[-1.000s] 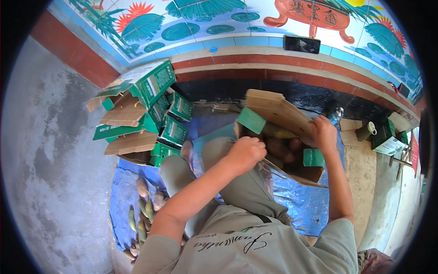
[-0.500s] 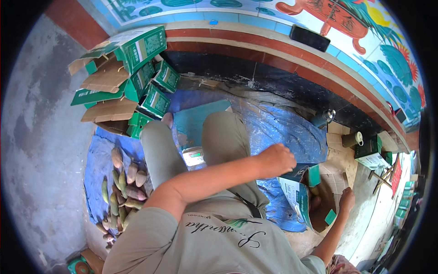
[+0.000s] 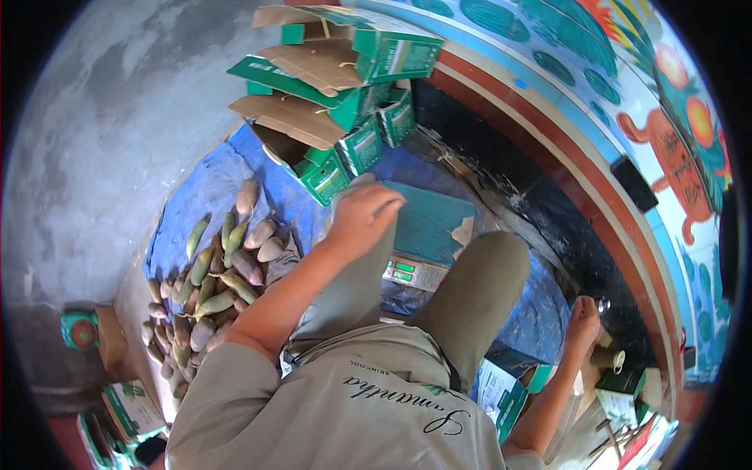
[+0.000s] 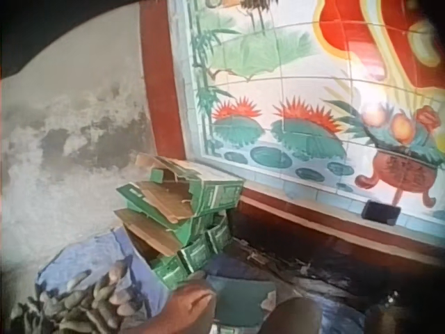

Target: Sorting, weighing, and packing green radishes into cardboard boxes.

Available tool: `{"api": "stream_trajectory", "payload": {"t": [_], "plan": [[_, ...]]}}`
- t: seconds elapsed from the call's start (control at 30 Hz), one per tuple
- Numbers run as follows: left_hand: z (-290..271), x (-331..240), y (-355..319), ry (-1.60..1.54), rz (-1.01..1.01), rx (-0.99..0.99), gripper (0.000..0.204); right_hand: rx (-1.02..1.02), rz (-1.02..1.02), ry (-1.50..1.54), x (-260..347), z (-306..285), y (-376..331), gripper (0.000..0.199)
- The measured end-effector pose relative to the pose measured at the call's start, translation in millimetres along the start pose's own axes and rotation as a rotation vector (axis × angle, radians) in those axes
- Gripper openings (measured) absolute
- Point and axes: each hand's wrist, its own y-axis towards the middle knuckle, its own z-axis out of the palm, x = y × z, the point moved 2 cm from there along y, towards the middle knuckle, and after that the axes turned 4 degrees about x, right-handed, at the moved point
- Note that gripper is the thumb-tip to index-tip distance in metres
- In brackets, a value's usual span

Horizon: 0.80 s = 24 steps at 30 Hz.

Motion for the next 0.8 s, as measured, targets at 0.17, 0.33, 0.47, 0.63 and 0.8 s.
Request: {"api": "stream_trajectory", "payload": {"t": [0.17, 0.33, 0.47, 0.63, 0.8], "plan": [[-46, 38, -39, 0.023, -0.192, -0.242, 0.010, -0.093, -0.140, 0.216, 91, -4, 58, 0.014], [-55, 47, -48, 0.062, -0.195, -0.343, 0.010, -0.110, -0.345, 0.391, 171, -7, 95, 0.011], [-53, 41, -35, 0.152, -0.122, -0.332, 0.011, -0.138, -0.428, 0.443, 238, -12, 111, 0.010], [-53, 39, -21, 0.146, -0.082, -0.335, 0.013, -0.105, -0.590, 0.568, 303, -6, 126, 0.010], [-50, 48, -7, 0.162, -0.086, -0.285, 0.016, -0.082, -0.646, 0.576, 304, 44, 123, 0.008]]}}
